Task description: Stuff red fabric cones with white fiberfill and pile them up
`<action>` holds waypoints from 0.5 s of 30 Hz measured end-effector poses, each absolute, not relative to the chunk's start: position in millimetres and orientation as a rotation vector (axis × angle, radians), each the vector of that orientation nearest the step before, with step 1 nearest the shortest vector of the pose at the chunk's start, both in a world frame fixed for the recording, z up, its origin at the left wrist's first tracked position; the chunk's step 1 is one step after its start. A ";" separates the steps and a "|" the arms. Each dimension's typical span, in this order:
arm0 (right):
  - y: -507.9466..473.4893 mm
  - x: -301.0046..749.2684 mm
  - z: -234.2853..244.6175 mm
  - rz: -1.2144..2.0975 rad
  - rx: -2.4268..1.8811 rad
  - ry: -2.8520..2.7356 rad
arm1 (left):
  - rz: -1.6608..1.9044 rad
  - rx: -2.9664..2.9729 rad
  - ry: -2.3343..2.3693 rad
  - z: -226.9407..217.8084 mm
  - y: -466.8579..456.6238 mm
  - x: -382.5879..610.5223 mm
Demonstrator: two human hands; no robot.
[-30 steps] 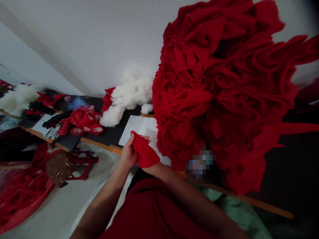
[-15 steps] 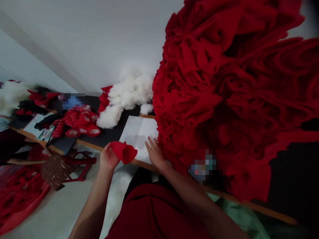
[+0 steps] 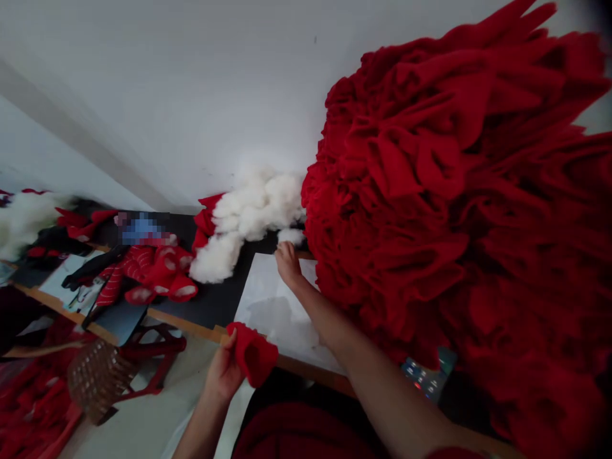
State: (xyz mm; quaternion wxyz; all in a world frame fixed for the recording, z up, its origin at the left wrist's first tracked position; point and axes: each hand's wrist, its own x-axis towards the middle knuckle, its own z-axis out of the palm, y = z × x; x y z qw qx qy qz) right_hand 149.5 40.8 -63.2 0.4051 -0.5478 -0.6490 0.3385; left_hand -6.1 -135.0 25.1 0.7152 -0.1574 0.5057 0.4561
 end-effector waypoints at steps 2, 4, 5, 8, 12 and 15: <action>66.7 144.7 -63.6 0.835 -1.426 -1.627 | 1.003 -0.319 1.100 27.0 -135.0 -7.9; 83.0 147.4 -69.9 0.864 -1.473 -1.566 | 0.992 -0.278 1.100 28.6 -135.4 -10.5; 88.5 151.1 -74.2 0.886 -1.494 -1.528 | 0.972 -0.258 1.109 29.3 -135.4 -11.9; 96.3 165.3 -83.9 0.946 -1.511 -1.411 | 0.915 -0.201 1.128 32.6 -131.4 -13.7; 79.0 170.7 -80.7 1.027 -1.452 -1.262 | 0.895 -0.106 1.041 39.6 -107.6 -3.9; 39.7 162.7 -71.6 1.148 -1.375 -1.152 | 0.901 0.002 1.005 40.8 -78.5 13.3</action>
